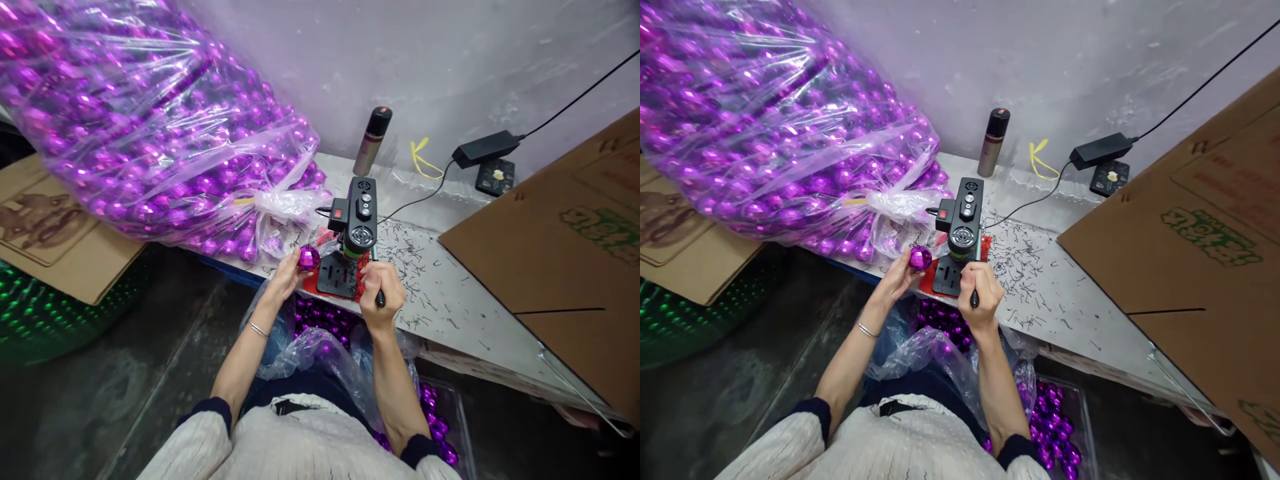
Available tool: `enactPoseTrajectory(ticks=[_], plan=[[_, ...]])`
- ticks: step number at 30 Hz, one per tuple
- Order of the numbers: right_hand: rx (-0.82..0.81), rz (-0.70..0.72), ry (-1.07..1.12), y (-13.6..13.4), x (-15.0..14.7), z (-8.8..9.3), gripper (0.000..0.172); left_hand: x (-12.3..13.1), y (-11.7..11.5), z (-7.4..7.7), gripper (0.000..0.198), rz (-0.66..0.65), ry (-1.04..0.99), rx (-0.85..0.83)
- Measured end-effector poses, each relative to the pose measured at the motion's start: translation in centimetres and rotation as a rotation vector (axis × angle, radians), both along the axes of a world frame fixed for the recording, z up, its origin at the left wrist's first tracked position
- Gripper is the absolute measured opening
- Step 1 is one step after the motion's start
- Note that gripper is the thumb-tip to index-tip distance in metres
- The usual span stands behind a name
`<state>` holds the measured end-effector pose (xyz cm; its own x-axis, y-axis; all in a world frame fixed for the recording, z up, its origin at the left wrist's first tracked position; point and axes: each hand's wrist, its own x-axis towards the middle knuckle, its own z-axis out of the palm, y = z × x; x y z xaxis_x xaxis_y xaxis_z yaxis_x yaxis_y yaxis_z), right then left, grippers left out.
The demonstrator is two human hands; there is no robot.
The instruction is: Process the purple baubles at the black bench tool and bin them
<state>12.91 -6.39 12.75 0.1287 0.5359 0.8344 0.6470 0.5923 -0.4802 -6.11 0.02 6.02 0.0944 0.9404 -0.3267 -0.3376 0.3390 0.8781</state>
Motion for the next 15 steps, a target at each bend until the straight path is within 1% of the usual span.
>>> enactPoseTrajectory(ticks=[2,5,6,8,10,13,15], plan=[[-0.005,-0.006,-0.005,0.0,0.0,0.1,0.025,1.1,-1.0,-0.2,0.036,-0.013,-0.114,-0.009],[-0.012,-0.014,-0.024,0.0,0.1,0.1,0.025,2.1,-1.6,-0.6,0.031,-0.038,-0.196,-0.047],[-0.014,-0.017,-0.031,-0.1,0.1,0.1,0.025,2.3,-1.6,-0.8,0.033,-0.052,-0.202,-0.086],[-0.015,-0.020,-0.038,-0.1,0.1,0.0,0.024,2.5,-1.6,-1.2,0.044,-0.066,-0.186,-0.167],[-0.011,-0.013,-0.039,-0.1,0.2,0.0,0.024,2.6,-1.5,-1.4,0.051,-0.047,-0.158,-0.192],[-0.004,-0.006,-0.035,-0.1,0.2,0.0,0.024,2.5,-1.6,-1.3,0.049,-0.003,-0.128,-0.090],[-0.001,-0.006,-0.037,-0.1,0.2,0.1,0.024,2.7,-1.7,-1.2,0.047,-0.009,-0.084,-0.012]])
